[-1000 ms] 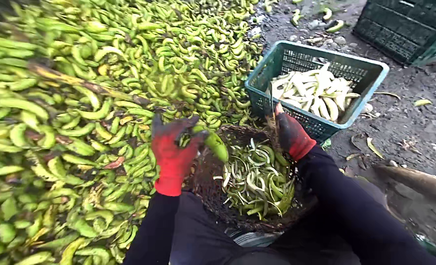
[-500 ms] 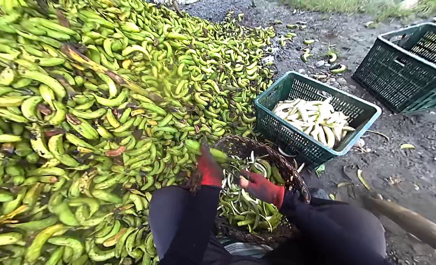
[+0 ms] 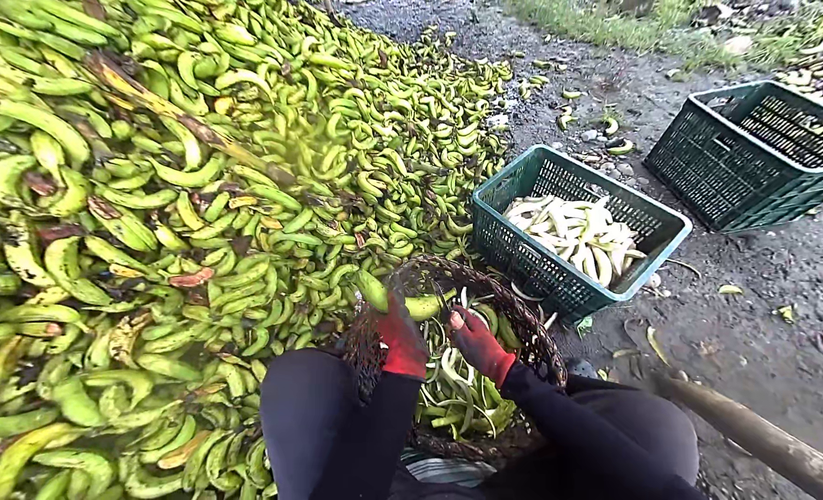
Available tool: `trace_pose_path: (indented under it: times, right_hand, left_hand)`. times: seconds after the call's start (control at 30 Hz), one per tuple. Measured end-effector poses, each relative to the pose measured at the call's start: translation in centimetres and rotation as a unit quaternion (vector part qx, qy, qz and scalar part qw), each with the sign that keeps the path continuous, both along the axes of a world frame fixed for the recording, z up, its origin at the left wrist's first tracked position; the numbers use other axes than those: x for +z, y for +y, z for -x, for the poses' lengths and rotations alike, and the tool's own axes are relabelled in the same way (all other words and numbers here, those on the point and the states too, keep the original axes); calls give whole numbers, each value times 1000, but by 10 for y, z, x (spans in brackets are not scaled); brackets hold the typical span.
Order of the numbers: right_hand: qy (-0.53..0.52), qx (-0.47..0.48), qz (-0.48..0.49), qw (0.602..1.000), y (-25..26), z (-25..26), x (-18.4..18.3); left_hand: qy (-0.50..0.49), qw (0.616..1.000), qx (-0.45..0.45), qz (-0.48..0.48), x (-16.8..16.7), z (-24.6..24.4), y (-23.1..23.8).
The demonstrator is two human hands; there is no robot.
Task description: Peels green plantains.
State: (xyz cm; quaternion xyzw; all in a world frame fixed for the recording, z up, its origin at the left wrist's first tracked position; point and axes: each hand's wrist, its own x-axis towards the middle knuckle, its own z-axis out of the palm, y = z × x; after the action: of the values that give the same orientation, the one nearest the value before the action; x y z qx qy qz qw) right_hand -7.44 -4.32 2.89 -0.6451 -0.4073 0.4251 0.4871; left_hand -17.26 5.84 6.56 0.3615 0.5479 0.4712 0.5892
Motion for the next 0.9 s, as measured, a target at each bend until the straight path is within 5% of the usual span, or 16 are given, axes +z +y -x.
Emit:
trace_pose_path:
  times: [0.2, 0.33, 0.5, 0.77, 0.9]
  right_hand:
    - [28, -11, 155, 987, 4, 0, -64]
    - [-106, 41, 80, 990, 6, -24, 4]
    - [-376, 171, 5, 911, 10, -32, 38]
    - [-459, -78, 26, 885, 34, -68, 16]
    - [-451, -127, 75, 880, 33, -61, 19]
  left_hand:
    - [-167, 979, -102, -53, -1, 22, 11]
    - [-149, 960, -204, -119, 8, 47, 33]
    - [-11, 979, -174, -109, 5, 30, 32]
    - [-61, 948, -310, 45, 1, 16, -16]
    - [32, 946, -321, 29, -4, 32, -14]
